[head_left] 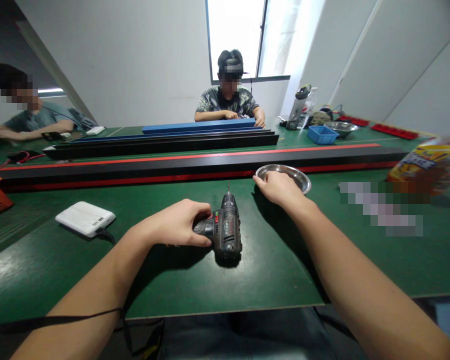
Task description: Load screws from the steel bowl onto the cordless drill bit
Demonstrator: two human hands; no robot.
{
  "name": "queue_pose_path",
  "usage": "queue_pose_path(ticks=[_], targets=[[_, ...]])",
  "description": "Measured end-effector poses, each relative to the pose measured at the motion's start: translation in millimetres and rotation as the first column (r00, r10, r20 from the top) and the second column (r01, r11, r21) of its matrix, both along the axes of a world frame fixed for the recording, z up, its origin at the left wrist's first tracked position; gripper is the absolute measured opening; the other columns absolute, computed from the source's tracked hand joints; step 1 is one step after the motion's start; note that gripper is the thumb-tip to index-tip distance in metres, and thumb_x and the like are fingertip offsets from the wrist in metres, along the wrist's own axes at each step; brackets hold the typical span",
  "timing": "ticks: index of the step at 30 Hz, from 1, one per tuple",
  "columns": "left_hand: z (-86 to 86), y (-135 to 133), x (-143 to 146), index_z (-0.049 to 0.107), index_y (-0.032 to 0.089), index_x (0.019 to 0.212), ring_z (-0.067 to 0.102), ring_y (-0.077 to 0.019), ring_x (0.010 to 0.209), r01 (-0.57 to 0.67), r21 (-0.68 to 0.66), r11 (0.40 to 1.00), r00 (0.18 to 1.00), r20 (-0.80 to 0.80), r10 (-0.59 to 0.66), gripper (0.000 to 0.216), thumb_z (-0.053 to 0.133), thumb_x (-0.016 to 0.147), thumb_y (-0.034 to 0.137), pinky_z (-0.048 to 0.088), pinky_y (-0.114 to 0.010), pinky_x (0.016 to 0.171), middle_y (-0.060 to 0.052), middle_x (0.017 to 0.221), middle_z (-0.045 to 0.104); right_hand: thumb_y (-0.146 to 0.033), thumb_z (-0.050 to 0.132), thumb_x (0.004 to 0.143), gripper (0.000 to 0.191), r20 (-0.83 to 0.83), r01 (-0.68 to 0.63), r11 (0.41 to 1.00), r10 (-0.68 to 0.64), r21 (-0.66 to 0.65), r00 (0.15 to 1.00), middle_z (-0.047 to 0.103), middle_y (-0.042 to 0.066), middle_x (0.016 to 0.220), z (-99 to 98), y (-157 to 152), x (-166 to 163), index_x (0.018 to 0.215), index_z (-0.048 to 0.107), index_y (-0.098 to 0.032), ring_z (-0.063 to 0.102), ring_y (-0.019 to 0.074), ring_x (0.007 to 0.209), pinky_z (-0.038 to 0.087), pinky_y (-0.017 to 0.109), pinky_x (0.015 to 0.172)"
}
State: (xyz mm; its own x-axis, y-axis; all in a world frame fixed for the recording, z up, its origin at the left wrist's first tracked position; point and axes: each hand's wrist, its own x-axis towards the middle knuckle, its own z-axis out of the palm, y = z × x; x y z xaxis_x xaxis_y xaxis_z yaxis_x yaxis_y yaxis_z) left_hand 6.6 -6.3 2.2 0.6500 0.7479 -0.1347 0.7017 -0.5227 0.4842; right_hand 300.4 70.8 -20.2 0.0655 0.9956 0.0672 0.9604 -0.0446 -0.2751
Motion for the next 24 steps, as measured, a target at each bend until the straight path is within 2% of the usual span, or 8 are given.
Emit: queue_pose_path(ticks=[4,7,10,14,18,24], targets=[[0.2,-0.5,1.1,0.065,0.021,0.092,0.059,-0.0169,0.07,-0.008,-0.004,1.0,1.0,-0.004,0.008,0.036,0.08,0.074,0.048,0.037,-0.029,0.061,0.002,0.081,0.066,-0.047,0.056,0.1,0.037,-0.02,0.001,0.991,0.002,0.131,1.0,0.077,0.019,0.096,-4.5,3.0,1.9,0.096,0.075,-0.016,0.073,0.0323,0.094,0.053,0.041,0.087],[1.1,-1.1,1.4,0.065,0.021,0.092,0.058,-0.0167,0.07,-0.011,0.001,1.0,1.0,-0.003,0.011,0.037,0.081,0.073,0.047,0.037,-0.028,0.061,0.002,0.081,0.065,-0.038,0.059,0.098,0.027,-0.032,0.007,0.969,0.0,0.245,0.999,0.075,0.017,0.1,-4.3,3.0,2.9,0.1,0.073,-0.016,0.071,0.0306,0.094,0.052,0.039,0.087],[1.8,-1.7,1.3,0.064,0.021,0.092,0.058,-0.0165,0.07,-0.014,0.011,1.0,1.0,-0.01,0.014,0.037,0.081,0.073,0.047,0.037,-0.028,0.06,0.003,0.081,0.065,-0.034,0.057,0.097,0.025,-0.051,0.014,0.948,0.002,0.318,0.999,0.072,0.017,0.105,-2.7,2.7,2.8,0.103,0.072,-0.015,0.068,0.0302,0.097,0.051,0.039,0.09],[1.7,-2.2,1.7,0.063,0.021,0.092,0.059,-0.0167,0.07,-0.009,0.013,1.0,1.0,-0.016,0.009,0.036,0.081,0.074,0.047,0.037,-0.028,0.061,0.003,0.081,0.065,-0.029,0.054,0.097,0.025,-0.081,0.039,0.94,-0.013,0.339,0.997,0.07,0.018,0.106,-1.5,2.0,1.8,0.107,0.071,-0.013,0.066,0.0298,0.099,0.051,0.039,0.093],[1.6,-2.0,2.7,0.063,0.021,0.092,0.059,-0.0165,0.071,-0.007,0.016,1.0,1.0,-0.012,0.007,0.036,0.081,0.074,0.047,0.038,-0.028,0.061,0.003,0.081,0.065,-0.016,0.052,0.094,0.027,-0.087,0.017,0.931,0.015,0.366,0.996,0.069,0.018,0.112,-1.9,0.9,3.1,0.113,0.072,-0.013,0.066,0.0294,0.103,0.05,0.038,0.094],[2.1,-1.3,2.4,0.064,0.021,0.094,0.06,-0.0173,0.072,-0.011,0.02,1.0,1.0,-0.024,0.012,0.037,0.081,0.075,0.048,0.038,-0.028,0.061,0.002,0.083,0.066,-0.012,0.056,0.089,0.03,-0.119,-0.003,0.943,0.045,0.333,0.992,0.077,0.015,0.11,-1.9,3.9,7.1,0.111,0.076,-0.016,0.069,0.0283,0.101,0.05,0.036,0.094]])
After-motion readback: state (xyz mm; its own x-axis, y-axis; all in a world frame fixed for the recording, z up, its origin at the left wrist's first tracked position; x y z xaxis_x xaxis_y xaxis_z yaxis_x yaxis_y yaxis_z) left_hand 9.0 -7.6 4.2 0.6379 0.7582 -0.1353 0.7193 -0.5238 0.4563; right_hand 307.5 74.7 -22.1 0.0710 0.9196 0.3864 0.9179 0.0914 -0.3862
